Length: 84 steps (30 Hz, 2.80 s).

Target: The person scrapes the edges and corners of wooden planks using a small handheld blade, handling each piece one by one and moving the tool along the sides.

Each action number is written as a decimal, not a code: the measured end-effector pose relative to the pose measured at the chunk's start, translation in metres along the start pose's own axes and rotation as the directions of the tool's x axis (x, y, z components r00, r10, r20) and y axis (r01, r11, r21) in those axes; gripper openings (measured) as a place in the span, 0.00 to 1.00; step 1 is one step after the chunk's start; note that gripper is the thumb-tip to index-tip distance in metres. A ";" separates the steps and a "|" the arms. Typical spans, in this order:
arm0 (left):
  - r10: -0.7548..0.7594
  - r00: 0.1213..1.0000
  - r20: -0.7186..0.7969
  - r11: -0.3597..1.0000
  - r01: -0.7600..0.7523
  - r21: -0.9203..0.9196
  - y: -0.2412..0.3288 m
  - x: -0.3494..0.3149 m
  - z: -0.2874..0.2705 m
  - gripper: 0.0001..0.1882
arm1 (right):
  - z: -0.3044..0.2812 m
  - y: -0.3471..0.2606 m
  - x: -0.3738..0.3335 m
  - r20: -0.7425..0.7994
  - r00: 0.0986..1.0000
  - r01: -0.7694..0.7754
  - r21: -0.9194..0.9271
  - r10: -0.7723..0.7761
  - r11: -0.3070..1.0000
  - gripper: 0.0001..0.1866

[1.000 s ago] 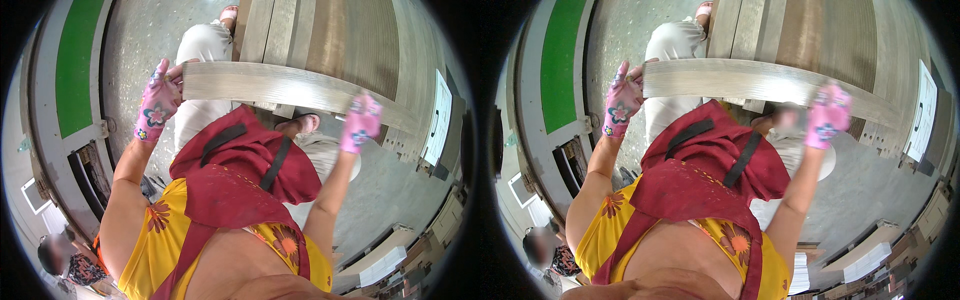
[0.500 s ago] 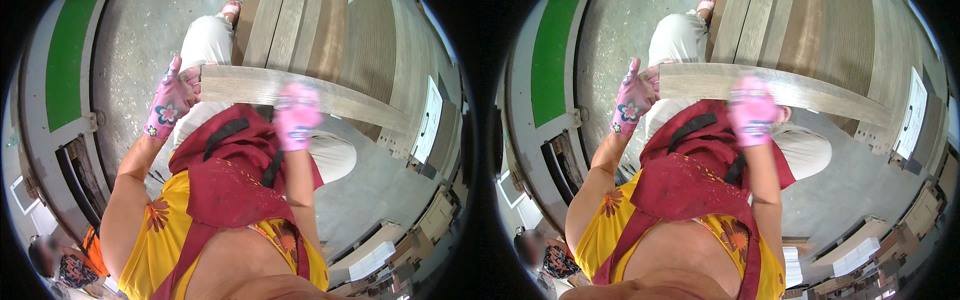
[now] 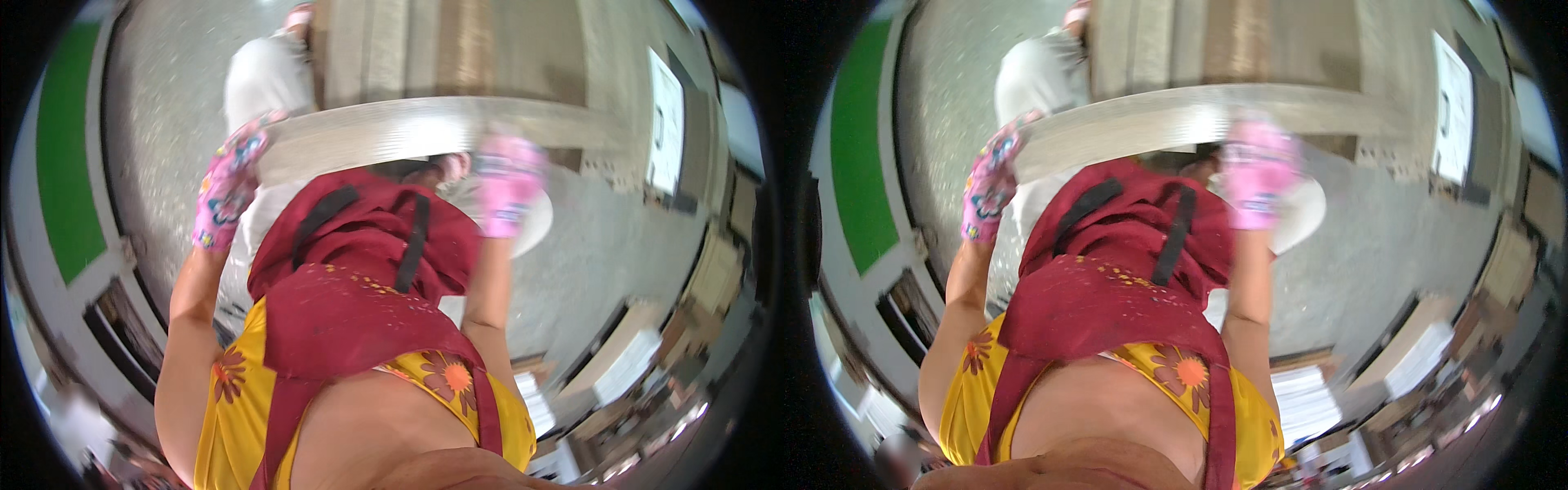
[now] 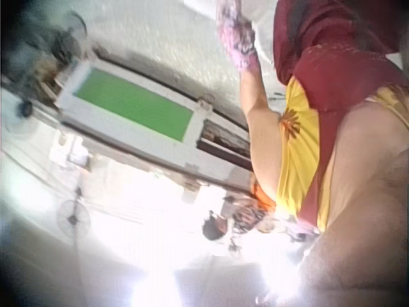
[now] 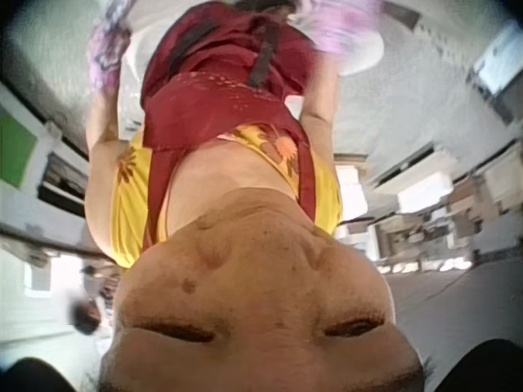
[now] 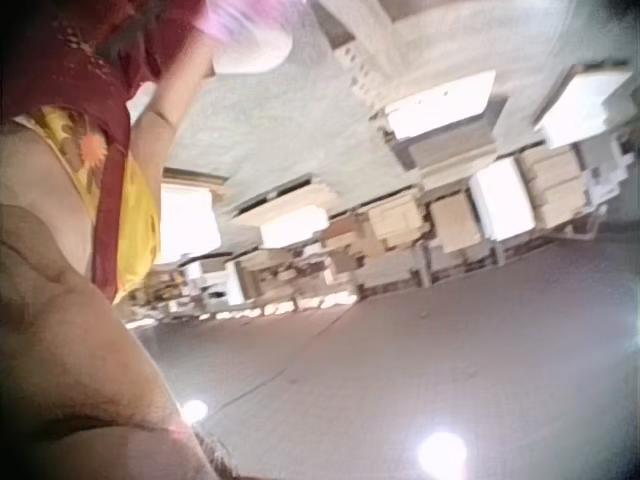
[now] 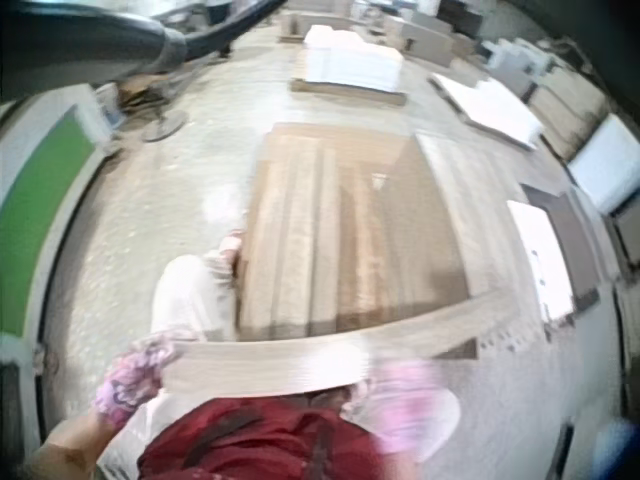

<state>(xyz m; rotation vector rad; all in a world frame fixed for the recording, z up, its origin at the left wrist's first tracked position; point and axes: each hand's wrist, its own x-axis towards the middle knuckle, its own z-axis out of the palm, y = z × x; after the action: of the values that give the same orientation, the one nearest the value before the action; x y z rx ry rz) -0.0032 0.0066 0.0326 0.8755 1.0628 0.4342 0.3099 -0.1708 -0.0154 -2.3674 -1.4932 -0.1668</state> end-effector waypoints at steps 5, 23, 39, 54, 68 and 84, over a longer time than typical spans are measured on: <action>0.098 0.992 -0.085 0.993 -0.093 0.068 0.003 -0.012 0.006 0.22 | -0.001 -0.088 0.013 -0.305 0.878 0.454 0.289 -0.369 0.843 0.03; 0.100 0.972 -0.213 0.994 -0.105 -0.009 0.002 -0.012 -0.030 0.21 | -0.009 0.340 0.055 -0.367 0.683 -0.663 0.048 0.631 0.747 0.12; 0.017 0.974 -0.227 1.000 -0.015 0.012 -0.027 -0.025 -0.047 0.24 | 0.039 0.087 0.028 0.465 0.636 -0.241 0.878 0.616 -0.415 0.12; -0.084 0.923 0.377 0.993 0.109 -0.045 -0.074 0.006 0.106 0.32 | 0.177 0.049 0.244 0.501 0.766 -0.452 0.865 0.402 -0.216 0.17; -0.066 0.959 0.274 0.991 0.094 -0.093 -0.224 0.112 0.132 0.13 | 0.221 0.017 0.204 0.556 0.761 -0.560 0.823 0.335 -0.095 0.08; -0.609 0.792 0.049 0.402 0.361 -0.842 -0.253 0.130 0.149 0.07 | 0.273 0.023 0.107 0.560 0.706 -0.367 0.813 0.433 -0.452 0.17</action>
<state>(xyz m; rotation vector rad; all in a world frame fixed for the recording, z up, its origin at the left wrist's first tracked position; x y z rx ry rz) 0.1645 -0.1166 -0.2121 -0.3966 1.1352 0.4773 0.3561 0.0049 -0.2469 -1.1059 0.0065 0.9055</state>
